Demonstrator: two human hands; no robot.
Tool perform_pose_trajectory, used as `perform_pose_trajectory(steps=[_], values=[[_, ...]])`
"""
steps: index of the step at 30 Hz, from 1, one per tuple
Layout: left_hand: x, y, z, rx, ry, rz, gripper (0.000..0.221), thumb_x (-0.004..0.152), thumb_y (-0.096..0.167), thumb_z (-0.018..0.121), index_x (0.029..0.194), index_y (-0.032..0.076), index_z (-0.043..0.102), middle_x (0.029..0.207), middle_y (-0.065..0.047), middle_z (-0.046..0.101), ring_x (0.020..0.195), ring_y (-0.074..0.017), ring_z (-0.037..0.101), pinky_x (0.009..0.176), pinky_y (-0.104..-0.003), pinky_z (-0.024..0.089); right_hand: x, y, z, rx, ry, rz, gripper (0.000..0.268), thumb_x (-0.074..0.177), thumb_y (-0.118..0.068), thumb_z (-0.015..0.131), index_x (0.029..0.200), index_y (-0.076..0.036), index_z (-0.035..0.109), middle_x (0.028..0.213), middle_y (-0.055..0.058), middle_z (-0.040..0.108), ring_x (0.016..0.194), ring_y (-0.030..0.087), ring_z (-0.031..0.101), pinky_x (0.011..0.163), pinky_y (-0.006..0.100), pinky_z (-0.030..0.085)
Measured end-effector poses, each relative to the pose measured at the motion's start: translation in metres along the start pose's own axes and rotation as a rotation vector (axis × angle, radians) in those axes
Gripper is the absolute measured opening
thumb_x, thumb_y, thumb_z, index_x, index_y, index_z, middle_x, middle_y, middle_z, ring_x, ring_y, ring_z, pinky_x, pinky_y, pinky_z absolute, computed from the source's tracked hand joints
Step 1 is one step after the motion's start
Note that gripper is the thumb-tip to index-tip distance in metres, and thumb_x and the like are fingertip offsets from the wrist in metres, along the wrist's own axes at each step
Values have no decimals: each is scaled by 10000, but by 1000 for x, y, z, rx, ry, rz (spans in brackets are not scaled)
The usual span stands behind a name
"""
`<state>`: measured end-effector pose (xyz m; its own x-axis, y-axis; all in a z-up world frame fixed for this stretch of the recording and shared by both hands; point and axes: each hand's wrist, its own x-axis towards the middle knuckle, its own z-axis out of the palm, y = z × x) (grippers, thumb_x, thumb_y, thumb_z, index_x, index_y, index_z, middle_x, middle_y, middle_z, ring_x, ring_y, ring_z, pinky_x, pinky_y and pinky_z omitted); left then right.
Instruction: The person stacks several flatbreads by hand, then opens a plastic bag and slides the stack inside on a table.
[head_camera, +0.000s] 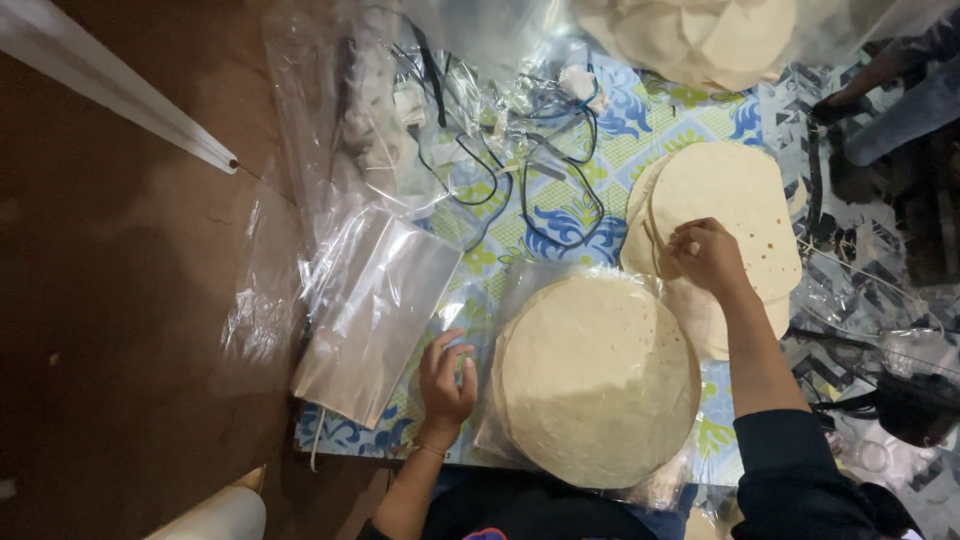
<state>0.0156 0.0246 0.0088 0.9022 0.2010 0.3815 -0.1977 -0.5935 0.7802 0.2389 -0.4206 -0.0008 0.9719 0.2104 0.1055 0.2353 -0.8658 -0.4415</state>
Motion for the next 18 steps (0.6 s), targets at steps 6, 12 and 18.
perform_pose_trajectory(steps=[6,12,18], values=[[-3,-8,2,5,-6,-1,194,963,177,539,984,36,670,1264,-163,646,1193,-359,626,1019,-464,496,3,19,4,82,12,136,192,896,-191,768,958,-8,769,1027,135,731,899,263,701,787,382,573],[-5,-8,4,11,0,-17,231,973,215,529,978,39,679,1272,-161,648,1193,-356,626,1016,-470,496,3,-1,-8,-87,176,557,196,1050,-95,582,1211,-2,521,901,213,707,756,339,700,644,446,553],[-5,-6,3,57,-32,-37,288,981,264,503,984,49,694,1295,-137,643,1209,-328,592,1028,-456,452,-17,150,-79,-475,317,579,451,1047,-99,595,1362,80,326,998,334,658,772,386,702,535,411,587]])
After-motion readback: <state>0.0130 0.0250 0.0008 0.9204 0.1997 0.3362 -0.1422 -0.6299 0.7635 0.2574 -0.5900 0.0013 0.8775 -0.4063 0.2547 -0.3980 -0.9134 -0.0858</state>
